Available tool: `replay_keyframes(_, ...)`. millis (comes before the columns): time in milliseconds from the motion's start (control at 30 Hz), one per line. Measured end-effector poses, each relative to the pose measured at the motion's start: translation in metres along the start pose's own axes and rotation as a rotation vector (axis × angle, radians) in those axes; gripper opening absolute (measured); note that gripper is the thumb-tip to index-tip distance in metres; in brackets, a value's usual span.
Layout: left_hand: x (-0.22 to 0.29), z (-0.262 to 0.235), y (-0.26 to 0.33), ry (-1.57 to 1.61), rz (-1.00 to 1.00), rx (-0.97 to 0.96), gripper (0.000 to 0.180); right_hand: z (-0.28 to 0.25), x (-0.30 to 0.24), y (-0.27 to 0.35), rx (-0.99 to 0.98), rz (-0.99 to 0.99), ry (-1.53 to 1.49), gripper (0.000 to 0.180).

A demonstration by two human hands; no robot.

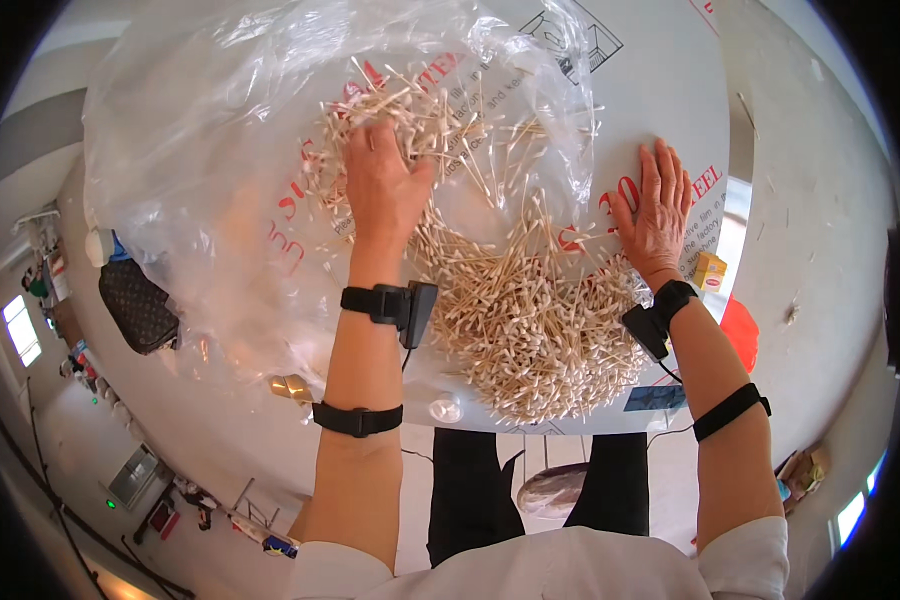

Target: Sorting and inspecting wooden cotton swabs on a stainless steel surface.

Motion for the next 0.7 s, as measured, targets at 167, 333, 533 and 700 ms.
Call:
replay_keyframes(167, -0.026, -0.019, 0.011, 0.506, -0.504, -0.315, 0.044, -0.001, 0.006, 0.003, 0.0, 0.008, 0.012, 0.067)
replay_keyframes(333, 0.006, -0.021, -0.017, 0.178, 0.057, -0.174, 0.065, 0.0, 0.004, 0.001, 0.001, -0.004, 0.014, 0.067)
replay_keyframes(533, -0.007, 0.004, 0.0, 0.337, -0.048, -0.204, 0.038, 0.002, 0.001, 0.001, -0.013, 0.005, 0.023, 0.067)
replay_keyframes(700, -0.009, -0.047, 0.02, 0.394, -0.136, -0.059, 0.033, 0.0, 0.004, 0.002, -0.009, -0.001, 0.031, 0.066)
Point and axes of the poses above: each hand's wrist, its own y-axis away from the middle knuckle, its own z-axis out of the palm, x = y × z, the point moved 1 cm from there along -y, towards the middle knuckle, and after that the axes turned 15 degrees about x, right-handed, at the moved point
